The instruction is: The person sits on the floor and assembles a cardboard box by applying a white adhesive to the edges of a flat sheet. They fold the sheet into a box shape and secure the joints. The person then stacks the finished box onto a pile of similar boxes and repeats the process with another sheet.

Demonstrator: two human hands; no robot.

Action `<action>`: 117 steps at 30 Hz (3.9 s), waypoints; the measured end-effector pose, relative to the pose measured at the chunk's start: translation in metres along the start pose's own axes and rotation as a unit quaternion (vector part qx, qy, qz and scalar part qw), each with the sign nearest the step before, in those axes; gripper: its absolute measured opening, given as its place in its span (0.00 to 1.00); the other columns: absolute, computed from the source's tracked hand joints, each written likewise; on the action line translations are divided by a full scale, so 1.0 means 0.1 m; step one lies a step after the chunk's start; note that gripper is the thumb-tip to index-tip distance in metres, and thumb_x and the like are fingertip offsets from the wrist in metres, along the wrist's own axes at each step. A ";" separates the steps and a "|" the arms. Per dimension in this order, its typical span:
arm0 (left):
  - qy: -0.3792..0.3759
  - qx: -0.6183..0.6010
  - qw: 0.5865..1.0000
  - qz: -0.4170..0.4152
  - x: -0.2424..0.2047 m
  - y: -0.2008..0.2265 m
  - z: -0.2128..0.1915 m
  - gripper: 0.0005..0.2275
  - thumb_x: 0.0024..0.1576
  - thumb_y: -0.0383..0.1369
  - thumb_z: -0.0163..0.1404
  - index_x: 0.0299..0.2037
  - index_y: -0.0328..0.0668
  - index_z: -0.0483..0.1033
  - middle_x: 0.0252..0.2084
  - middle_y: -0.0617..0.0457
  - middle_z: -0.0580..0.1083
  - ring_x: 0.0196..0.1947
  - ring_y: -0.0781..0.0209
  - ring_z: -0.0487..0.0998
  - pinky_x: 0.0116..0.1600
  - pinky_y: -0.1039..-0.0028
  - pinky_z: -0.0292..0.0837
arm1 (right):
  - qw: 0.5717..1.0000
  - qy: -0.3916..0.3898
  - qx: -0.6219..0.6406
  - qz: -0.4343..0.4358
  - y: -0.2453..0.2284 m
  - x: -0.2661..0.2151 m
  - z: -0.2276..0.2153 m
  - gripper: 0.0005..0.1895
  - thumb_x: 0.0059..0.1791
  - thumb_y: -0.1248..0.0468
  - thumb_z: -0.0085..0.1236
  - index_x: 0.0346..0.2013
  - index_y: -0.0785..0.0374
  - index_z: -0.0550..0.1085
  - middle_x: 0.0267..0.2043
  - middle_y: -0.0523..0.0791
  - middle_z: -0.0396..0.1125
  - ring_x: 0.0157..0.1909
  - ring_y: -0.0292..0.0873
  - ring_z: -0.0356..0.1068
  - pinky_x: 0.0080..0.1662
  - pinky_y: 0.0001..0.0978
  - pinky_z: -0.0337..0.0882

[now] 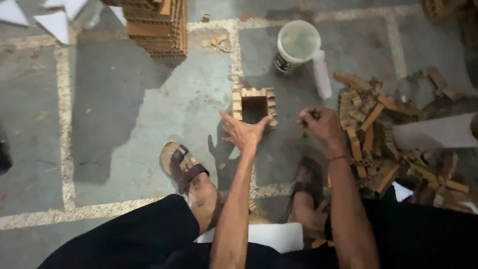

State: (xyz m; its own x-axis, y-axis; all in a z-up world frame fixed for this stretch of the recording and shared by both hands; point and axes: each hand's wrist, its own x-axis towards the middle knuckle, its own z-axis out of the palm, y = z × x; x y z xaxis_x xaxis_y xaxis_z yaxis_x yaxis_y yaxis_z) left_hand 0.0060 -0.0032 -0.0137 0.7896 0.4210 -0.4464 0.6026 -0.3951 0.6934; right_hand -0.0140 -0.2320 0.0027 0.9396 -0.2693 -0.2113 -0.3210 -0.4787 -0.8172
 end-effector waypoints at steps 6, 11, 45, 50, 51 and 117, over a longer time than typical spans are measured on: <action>0.020 -0.059 0.997 0.050 -0.14 -0.06 -0.17 0.68 0.39 0.56 0.73 0.76 0.33 0.27 0.75 0.24 0.44 0.77 0.28 0.39 0.70 0.34 0.27 | 0.987 -0.041 0.132 -0.087 -0.33 -0.05 0.33 0.07 0.52 0.66 0.62 0.38 0.69 0.78 0.32 0.44 0.75 0.33 0.34 0.74 0.37 0.27 0.75; 0.116 -0.105 0.925 0.347 -0.36 0.15 -0.48 0.35 0.50 0.45 0.70 0.61 0.36 0.65 0.61 0.39 0.71 0.63 0.43 0.72 0.64 0.52 0.67 | 0.977 -0.056 0.118 -0.168 -0.71 -0.18 0.39 0.06 0.53 0.68 0.59 0.38 0.70 0.77 0.34 0.44 0.76 0.36 0.33 0.74 0.39 0.26 0.75; -0.309 0.250 0.892 0.217 1.46 -0.31 -0.89 0.42 0.43 0.30 0.59 0.72 0.75 0.58 0.77 0.27 0.38 0.56 0.39 0.77 0.57 0.64 0.74 | 0.912 -0.397 -0.088 -0.063 -0.32 0.95 0.53 0.68 0.21 0.56 0.83 0.71 0.59 0.57 0.61 0.52 0.67 0.60 0.50 0.69 0.58 0.44 0.72; -0.303 0.187 0.881 0.311 1.44 -0.65 -0.67 0.44 0.44 0.32 0.63 0.75 0.66 0.58 0.67 0.23 0.58 0.63 0.31 0.67 0.61 0.59 0.70 | 0.922 -0.384 -0.031 -0.049 -0.22 0.77 0.56 0.67 0.21 0.58 0.81 0.71 0.59 0.57 0.60 0.49 0.68 0.58 0.47 0.68 0.57 0.42 0.71; -0.293 0.154 0.873 0.357 1.39 -0.71 -0.66 0.45 0.43 0.32 0.67 0.75 0.62 0.60 0.63 0.23 0.66 0.69 0.29 0.61 0.64 0.58 0.67 | 0.926 -0.376 -0.004 -0.032 -0.22 0.71 0.57 0.67 0.21 0.58 0.80 0.71 0.59 0.57 0.59 0.48 0.67 0.57 0.47 0.69 0.55 0.42 0.73; 0.021 0.146 0.971 0.186 0.23 -0.02 -0.05 0.34 0.59 0.29 0.48 0.71 0.22 0.43 0.36 0.27 0.77 0.39 0.28 0.79 0.48 0.47 0.72 | 0.965 -0.210 0.056 -0.146 0.31 0.08 0.67 0.66 0.25 0.58 0.84 0.71 0.69 0.57 0.59 0.47 0.68 0.58 0.40 0.69 0.55 0.36 0.70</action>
State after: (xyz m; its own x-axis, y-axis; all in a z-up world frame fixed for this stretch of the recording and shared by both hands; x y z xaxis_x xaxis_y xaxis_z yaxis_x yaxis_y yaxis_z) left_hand 0.0226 0.0116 -0.0230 0.9571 0.2353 -0.1692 0.2892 -0.7384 0.6093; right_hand -0.0080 -0.1933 -0.0599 0.9611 0.2365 -0.1427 -0.0428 -0.3829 -0.9228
